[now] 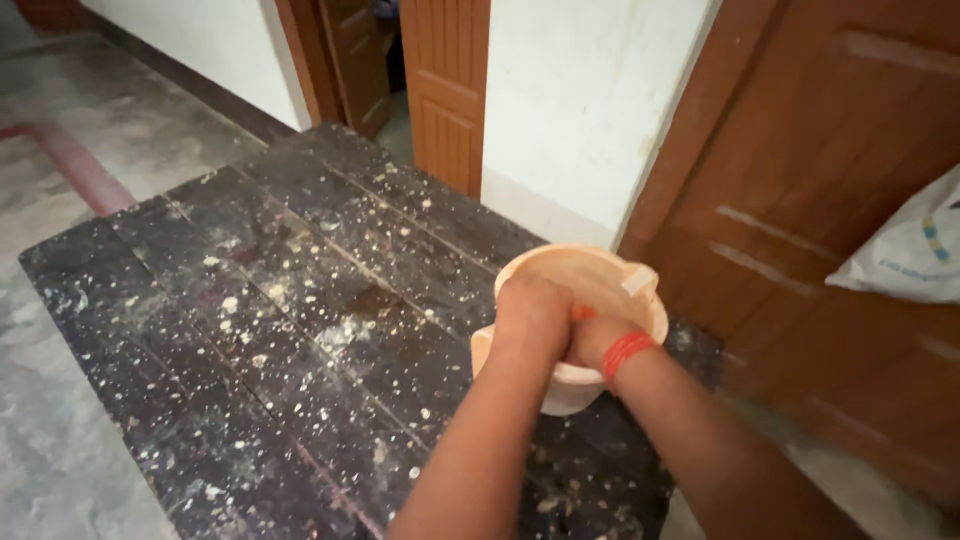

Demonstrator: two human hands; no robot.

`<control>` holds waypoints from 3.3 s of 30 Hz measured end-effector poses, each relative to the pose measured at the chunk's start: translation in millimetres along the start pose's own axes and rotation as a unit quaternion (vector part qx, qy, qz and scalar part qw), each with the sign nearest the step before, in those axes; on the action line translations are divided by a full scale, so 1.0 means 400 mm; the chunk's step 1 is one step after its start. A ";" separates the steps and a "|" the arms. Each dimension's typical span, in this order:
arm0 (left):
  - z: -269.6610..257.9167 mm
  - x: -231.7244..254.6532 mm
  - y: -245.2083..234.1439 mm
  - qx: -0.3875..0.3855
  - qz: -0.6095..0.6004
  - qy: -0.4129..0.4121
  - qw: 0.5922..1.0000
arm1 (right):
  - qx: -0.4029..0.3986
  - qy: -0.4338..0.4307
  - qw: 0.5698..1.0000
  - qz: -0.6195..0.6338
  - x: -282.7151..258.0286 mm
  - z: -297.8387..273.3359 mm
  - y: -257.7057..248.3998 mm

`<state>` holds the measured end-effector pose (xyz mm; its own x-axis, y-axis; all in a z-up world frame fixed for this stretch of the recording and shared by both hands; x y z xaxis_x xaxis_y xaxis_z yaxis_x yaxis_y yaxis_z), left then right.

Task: The person wipes a dark wooden table with a red cloth. They repeatedly wring the cloth in a plastic pitcher of water and continue wiping the table surface, focusing on removing white specks and debris.

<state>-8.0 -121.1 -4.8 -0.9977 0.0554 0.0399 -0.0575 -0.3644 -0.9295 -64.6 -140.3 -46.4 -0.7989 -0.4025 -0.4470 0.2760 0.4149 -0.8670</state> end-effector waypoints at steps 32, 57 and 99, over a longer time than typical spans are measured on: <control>-0.025 -0.066 -0.085 0.165 -0.834 -0.337 0.404 | 0.189 -0.074 0.812 0.547 -0.090 -0.126 -0.338; 0.040 0.017 0.137 0.056 -0.853 -0.361 0.373 | 0.263 -0.051 0.838 0.475 -0.085 -0.081 -0.244; 0.020 0.004 -0.059 0.180 -0.880 -0.297 0.323 | 0.247 -0.086 0.747 0.611 -0.119 -0.102 -0.314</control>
<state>-8.3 -119.8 20.1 0.7686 0.3223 0.5526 -0.4483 -0.3448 0.8247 -83.1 -139.8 92.6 0.2800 -0.0860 -0.9561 0.9407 0.2233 0.2554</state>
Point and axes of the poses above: each hand's wrist, its own z-axis towards the middle knuckle, its own y-axis out of the palm, x = y × z, the point moved 10 cm from there along z, towards the middle knuckle, and after that the axes turned 4 degrees about y, right-handed, at the moved point
